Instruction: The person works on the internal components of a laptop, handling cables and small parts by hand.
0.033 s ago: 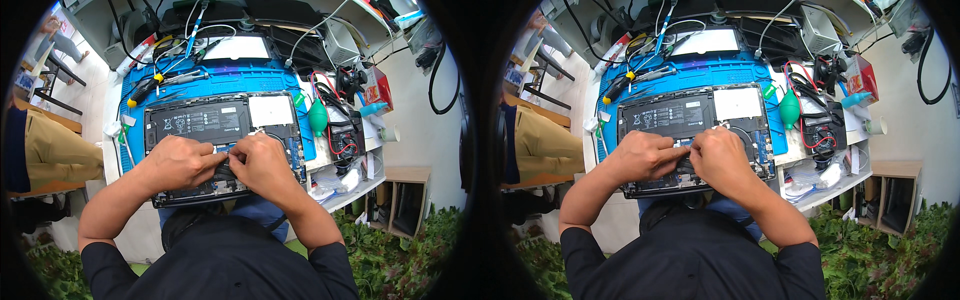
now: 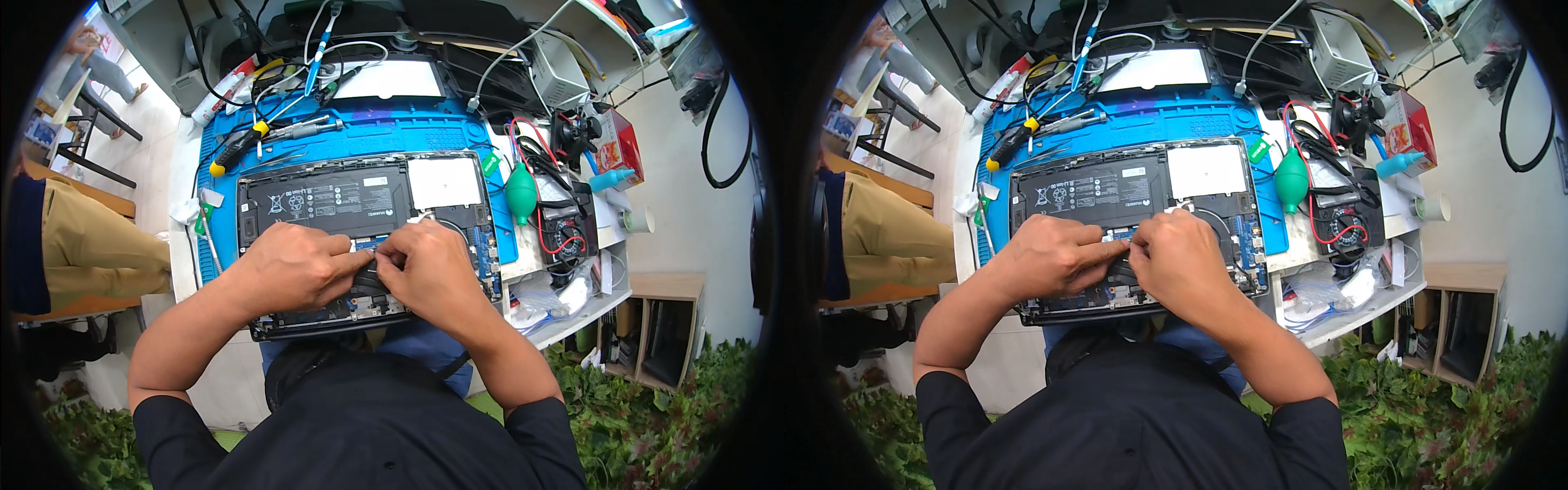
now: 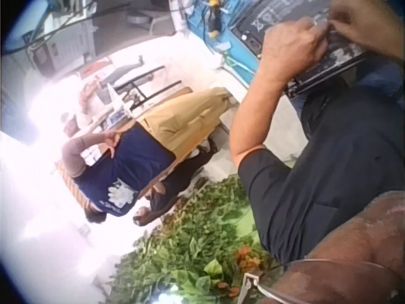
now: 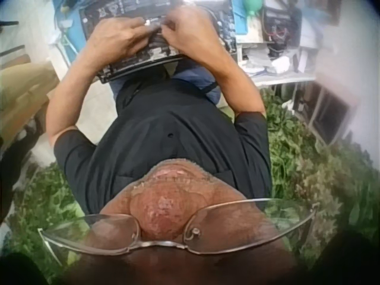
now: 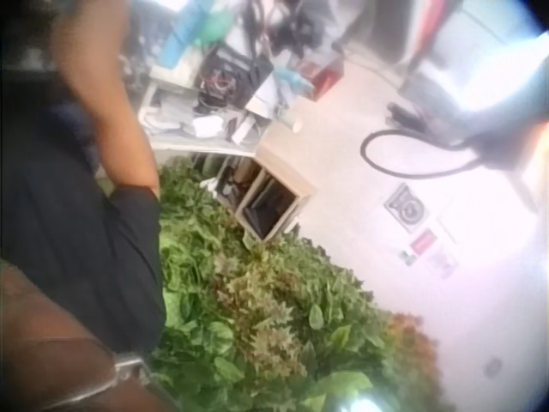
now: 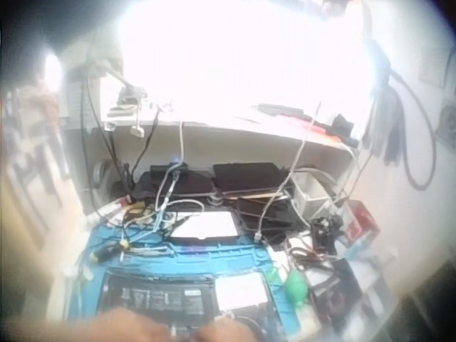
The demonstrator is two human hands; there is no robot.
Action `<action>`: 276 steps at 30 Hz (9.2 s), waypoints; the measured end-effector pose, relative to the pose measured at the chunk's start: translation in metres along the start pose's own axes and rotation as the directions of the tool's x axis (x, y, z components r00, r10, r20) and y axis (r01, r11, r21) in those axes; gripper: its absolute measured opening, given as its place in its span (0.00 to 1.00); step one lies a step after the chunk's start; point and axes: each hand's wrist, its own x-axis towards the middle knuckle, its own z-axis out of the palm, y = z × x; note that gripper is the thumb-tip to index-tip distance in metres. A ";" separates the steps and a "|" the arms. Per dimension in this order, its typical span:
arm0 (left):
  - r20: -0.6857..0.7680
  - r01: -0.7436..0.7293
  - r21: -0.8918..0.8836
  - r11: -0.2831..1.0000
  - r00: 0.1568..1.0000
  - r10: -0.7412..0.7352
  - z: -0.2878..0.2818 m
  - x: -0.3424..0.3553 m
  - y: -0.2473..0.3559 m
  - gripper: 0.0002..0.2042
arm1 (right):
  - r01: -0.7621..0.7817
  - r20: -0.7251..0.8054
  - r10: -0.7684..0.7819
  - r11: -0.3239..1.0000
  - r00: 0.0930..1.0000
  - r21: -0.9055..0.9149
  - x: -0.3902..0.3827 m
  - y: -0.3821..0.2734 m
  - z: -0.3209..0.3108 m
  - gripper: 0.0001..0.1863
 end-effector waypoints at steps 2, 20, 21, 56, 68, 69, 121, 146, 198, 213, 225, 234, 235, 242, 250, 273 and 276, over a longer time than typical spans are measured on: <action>0.005 -0.015 0.010 1.000 1.000 0.015 0.001 0.003 0.000 0.18 | -0.011 -0.021 0.012 1.000 1.000 0.022 -0.004 0.002 0.000 0.05; -0.357 0.518 -0.278 0.809 0.726 -0.588 -0.072 -0.048 -0.040 0.11 | -0.024 -0.118 0.032 0.998 0.993 0.066 -0.010 0.001 0.007 0.03; -0.345 0.534 -0.260 0.805 0.727 -0.593 -0.068 -0.046 -0.047 0.11 | -0.030 -0.113 0.039 0.997 0.993 0.078 -0.010 0.000 0.008 0.03; 0.209 0.494 -0.383 0.781 0.870 -0.447 -0.027 0.000 0.014 0.11 | 0.132 -0.155 -0.126 0.991 0.980 0.030 -0.018 0.014 0.013 0.02; -0.097 0.309 -0.338 0.889 0.928 -0.360 0.006 0.001 0.014 0.05 | 0.160 -0.132 -0.156 0.987 0.979 0.021 -0.016 0.017 0.011 0.03; -0.110 0.293 -0.334 0.896 0.932 -0.345 0.005 0.001 0.013 0.05 | 0.162 -0.131 -0.158 0.987 0.979 0.021 -0.016 0.017 0.011 0.03; -0.154 0.177 -0.228 0.958 0.965 -0.214 0.014 -0.007 0.008 0.12 | 0.094 -0.030 -0.098 0.989 0.995 -0.116 -0.018 0.001 0.006 0.05; -0.178 0.160 -0.221 0.962 0.963 -0.201 0.017 -0.009 0.008 0.12 | 0.088 -0.073 -0.097 0.990 0.993 -0.112 -0.019 0.010 0.016 0.05; -0.141 0.255 -0.423 0.869 0.929 -0.342 0.012 -0.006 0.002 0.08 | 0.537 0.355 -0.469 0.835 0.809 -0.121 0.015 0.023 -0.027 0.18; -0.136 0.261 -0.414 0.872 0.930 -0.342 0.011 -0.006 0.003 0.07 | 0.398 0.042 -0.398 0.917 0.916 -0.002 -0.004 0.034 -0.010 0.14; -0.155 0.254 -0.459 0.851 0.921 -0.359 0.008 -0.007 0.001 0.08 | 0.310 -0.033 -0.308 0.949 0.951 0.053 -0.018 0.030 -0.025 0.10; 0.162 0.316 -0.501 0.806 0.949 -0.272 -0.015 0.011 0.000 0.14 | 0.250 -0.081 -0.247 0.968 0.966 0.027 -0.039 0.037 -0.025 0.10; 0.191 0.326 -0.484 0.812 0.945 -0.265 -0.015 0.014 0.001 0.14 | 0.252 -0.082 -0.249 0.967 0.965 0.026 -0.039 0.037 -0.024 0.10; 0.235 0.338 -0.457 0.823 0.938 -0.254 -0.003 0.023 0.005 0.10 | 0.290 -0.097 -0.291 0.957 0.952 -0.022 -0.039 0.037 -0.022 0.10; 0.224 0.444 -0.448 0.776 0.896 -0.383 -0.006 0.034 0.001 0.07 | 0.320 -0.062 -0.322 0.947 0.945 -0.036 -0.033 0.034 -0.020 0.10; 0.170 0.419 -0.425 0.803 0.908 -0.384 -0.004 0.035 0.002 0.09 | 0.283 -0.106 -0.286 0.958 0.953 -0.039 -0.018 0.025 0.004 0.06; 0.186 0.442 -0.414 0.796 0.897 -0.401 -0.001 0.033 0.001 0.10 | 0.253 -0.143 -0.252 0.967 0.957 -0.015 -0.018 0.024 0.008 0.06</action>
